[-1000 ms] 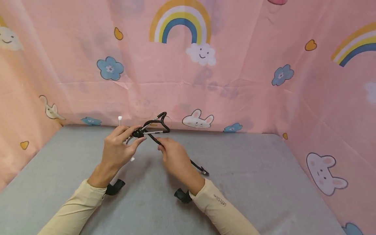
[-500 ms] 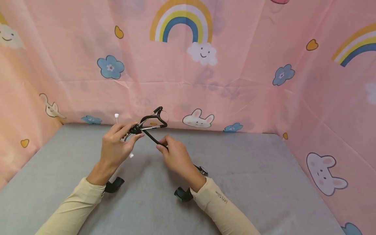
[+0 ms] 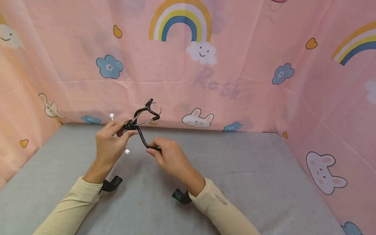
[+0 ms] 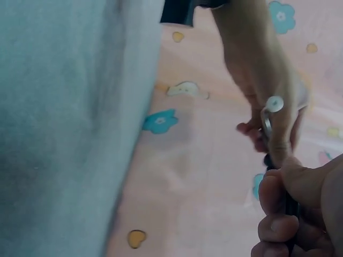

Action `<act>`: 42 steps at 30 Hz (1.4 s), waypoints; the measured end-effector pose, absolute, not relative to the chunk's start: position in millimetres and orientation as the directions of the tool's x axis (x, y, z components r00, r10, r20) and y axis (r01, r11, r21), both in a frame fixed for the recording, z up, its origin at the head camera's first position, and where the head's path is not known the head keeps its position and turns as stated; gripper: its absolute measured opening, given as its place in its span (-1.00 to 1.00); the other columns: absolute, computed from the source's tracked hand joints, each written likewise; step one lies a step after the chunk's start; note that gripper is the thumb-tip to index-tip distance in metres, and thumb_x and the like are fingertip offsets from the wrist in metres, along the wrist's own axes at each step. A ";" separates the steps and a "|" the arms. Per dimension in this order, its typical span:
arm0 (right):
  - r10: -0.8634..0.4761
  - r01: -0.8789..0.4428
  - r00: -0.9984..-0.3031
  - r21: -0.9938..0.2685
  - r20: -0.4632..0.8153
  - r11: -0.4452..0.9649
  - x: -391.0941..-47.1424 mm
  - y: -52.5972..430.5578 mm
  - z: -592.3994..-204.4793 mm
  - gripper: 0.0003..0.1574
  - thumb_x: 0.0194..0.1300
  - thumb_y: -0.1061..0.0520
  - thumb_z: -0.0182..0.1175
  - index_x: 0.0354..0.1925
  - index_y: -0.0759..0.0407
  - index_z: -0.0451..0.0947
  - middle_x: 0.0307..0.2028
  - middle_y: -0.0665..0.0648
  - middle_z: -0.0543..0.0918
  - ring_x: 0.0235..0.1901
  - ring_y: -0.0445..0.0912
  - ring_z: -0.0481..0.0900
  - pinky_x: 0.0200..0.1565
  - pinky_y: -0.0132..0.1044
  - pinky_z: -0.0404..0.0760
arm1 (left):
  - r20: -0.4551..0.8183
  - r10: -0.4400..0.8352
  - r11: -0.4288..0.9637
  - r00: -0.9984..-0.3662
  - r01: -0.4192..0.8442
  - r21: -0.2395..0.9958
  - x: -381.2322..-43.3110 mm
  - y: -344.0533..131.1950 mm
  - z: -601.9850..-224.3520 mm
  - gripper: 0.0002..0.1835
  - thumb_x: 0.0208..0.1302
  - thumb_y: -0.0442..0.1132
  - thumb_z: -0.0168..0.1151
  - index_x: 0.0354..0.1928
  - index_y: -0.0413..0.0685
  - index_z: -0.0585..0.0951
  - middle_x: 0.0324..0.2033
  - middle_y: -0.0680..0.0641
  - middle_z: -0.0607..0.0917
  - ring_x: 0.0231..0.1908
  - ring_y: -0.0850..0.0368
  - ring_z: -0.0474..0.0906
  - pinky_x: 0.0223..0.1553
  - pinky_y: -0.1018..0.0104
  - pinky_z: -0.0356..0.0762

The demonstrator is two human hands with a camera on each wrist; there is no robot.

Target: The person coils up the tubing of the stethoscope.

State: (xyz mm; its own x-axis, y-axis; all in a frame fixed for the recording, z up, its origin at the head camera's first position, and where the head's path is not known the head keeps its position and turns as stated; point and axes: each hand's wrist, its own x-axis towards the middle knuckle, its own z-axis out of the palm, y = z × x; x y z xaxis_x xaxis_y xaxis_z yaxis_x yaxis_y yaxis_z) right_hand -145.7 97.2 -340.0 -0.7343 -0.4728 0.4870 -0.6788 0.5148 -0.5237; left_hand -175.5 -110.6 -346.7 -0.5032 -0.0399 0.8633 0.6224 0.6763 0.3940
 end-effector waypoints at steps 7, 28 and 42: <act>-0.435 -0.726 -0.674 -0.425 0.597 0.541 -140.5 101.0 -333.1 -0.96 0.30 0.20 0.32 -0.27 0.16 0.65 -0.42 0.01 0.68 -0.56 -0.25 0.37 -0.49 -0.45 0.39 | 0.864 0.158 0.700 -0.478 0.671 0.244 -174.0 -108.5 -350.0 -0.49 -0.16 -0.25 0.62 -0.06 -0.21 0.76 -0.39 -0.15 0.63 -0.43 0.02 0.43 -0.47 0.26 0.43; -0.514 -0.892 -0.453 -0.369 0.728 0.262 -167.5 153.7 -306.1 -0.76 0.05 0.33 0.45 -0.28 0.08 0.79 -0.34 0.03 0.80 -0.35 -0.20 0.63 -0.29 -0.40 0.44 | 0.750 0.629 0.204 -0.203 0.975 0.093 -171.0 -96.8 -345.2 -0.57 -0.07 -0.32 0.59 -0.07 -0.13 0.75 -0.35 0.02 0.65 -0.31 0.20 0.43 -0.33 0.49 0.46; -0.433 -0.614 -0.766 -0.740 0.476 0.274 -173.1 156.9 -314.5 -0.87 0.20 0.27 0.38 -0.24 0.20 0.79 -0.27 0.17 0.79 -0.42 -0.20 0.57 -0.40 -0.38 0.55 | 0.840 0.516 0.249 -0.170 0.967 0.043 -159.3 -73.2 -355.1 -0.56 -0.13 -0.25 0.64 -0.14 -0.23 0.75 -0.38 -0.03 0.68 -0.34 0.15 0.52 -0.32 0.41 0.51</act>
